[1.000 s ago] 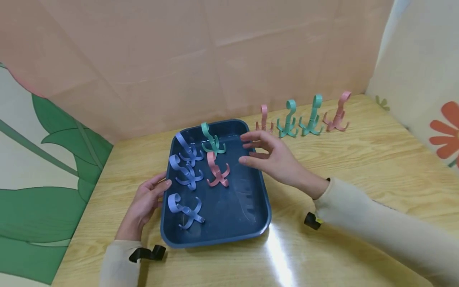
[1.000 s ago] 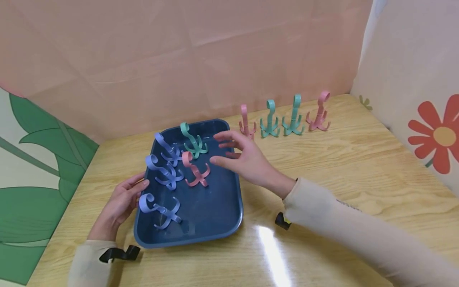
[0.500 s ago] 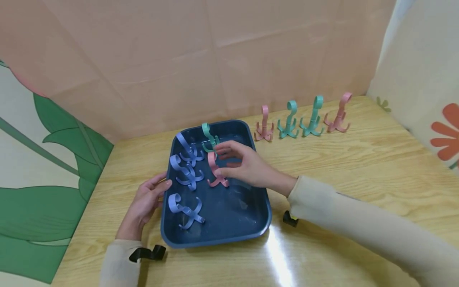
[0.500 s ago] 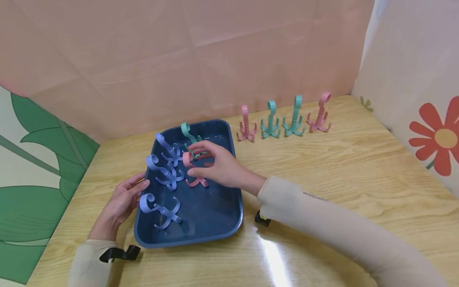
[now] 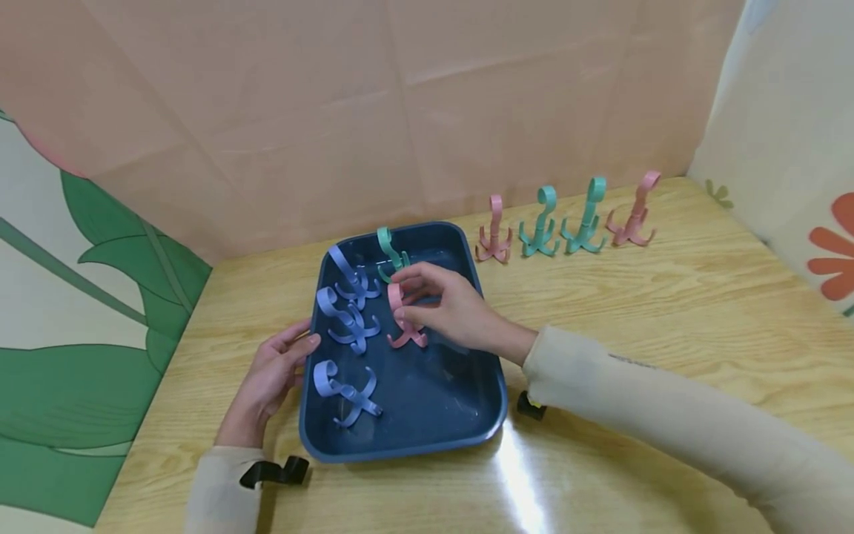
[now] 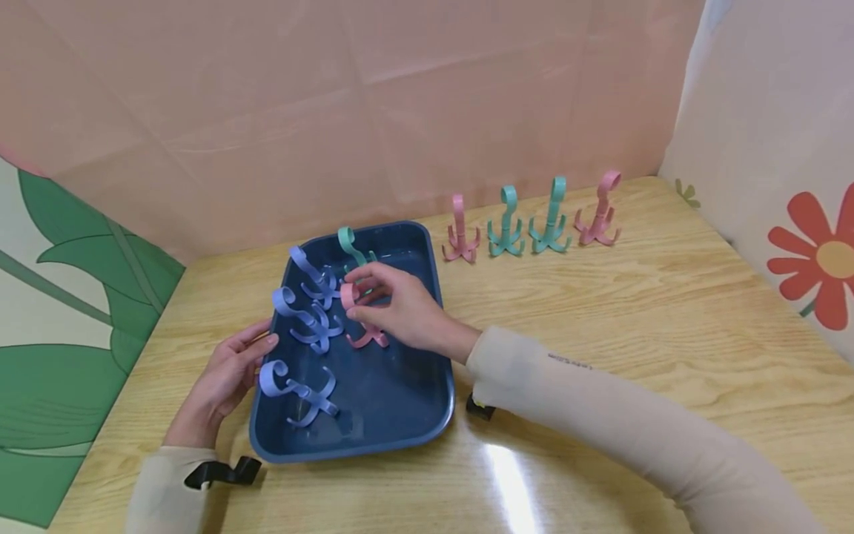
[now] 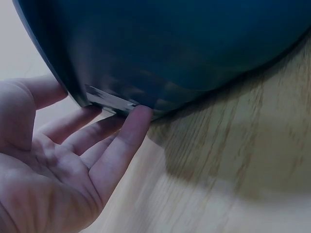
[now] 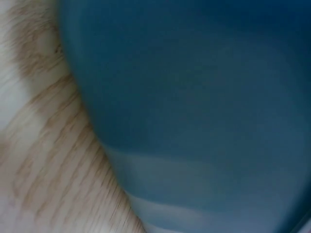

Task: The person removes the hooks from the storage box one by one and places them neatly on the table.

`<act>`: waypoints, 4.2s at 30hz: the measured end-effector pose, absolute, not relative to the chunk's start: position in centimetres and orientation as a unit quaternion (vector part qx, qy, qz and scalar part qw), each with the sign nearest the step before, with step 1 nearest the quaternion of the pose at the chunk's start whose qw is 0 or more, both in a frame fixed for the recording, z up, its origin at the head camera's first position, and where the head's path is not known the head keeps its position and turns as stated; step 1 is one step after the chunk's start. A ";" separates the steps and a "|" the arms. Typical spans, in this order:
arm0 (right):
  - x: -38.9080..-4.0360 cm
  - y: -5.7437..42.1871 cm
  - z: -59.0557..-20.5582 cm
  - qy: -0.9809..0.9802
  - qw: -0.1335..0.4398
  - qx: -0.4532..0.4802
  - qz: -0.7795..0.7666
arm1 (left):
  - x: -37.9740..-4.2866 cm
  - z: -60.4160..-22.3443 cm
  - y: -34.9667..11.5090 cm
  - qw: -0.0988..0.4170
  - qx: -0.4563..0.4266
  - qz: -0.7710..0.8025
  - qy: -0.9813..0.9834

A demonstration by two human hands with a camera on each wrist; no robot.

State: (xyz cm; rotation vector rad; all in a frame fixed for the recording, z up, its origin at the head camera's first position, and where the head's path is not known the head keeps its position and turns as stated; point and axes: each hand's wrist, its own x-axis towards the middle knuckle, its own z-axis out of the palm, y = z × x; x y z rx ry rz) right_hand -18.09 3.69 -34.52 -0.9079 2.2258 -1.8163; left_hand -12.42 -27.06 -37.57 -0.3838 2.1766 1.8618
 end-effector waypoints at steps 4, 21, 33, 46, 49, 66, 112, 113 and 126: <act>-18.0 3.8 -34.4 0.738 0.067 -0.300 -0.601 | -12.5 -37.6 -27.0 0.127 -0.132 0.641 0.746; -16.8 5.7 -32.5 0.714 0.042 -0.325 -0.619 | -12.5 -37.6 -26.8 0.129 -0.142 0.638 0.746; -15.7 9.5 -29.1 0.705 0.003 -0.334 -0.626 | -11.3 -37.3 -28.2 0.125 -0.162 0.627 0.752; -16.7 21.2 -28.3 0.773 -0.058 -0.267 -0.573 | -11.4 -37.6 -27.9 0.127 -0.153 0.631 0.750; -16.8 24.3 -28.5 0.781 -0.060 -0.227 -0.579 | -11.4 -37.5 -27.9 0.130 -0.156 0.630 0.749; -21.6 37.9 -32.2 0.842 -0.095 -0.052 -0.528 | -11.1 -37.5 -28.0 0.126 -0.147 0.635 0.748; -29.1 39.3 -34.8 0.759 -0.036 -0.008 -0.650 | -11.5 -37.9 -28.2 0.127 -0.155 0.636 0.745; -29.1 39.3 -34.8 0.762 -0.036 -0.009 -0.647 | -11.5 -37.9 -28.2 0.126 -0.155 0.636 0.745; -28.8 39.9 -34.7 0.770 -0.036 -0.007 -0.637 | -11.7 -37.9 -27.9 0.128 -0.152 0.637 0.745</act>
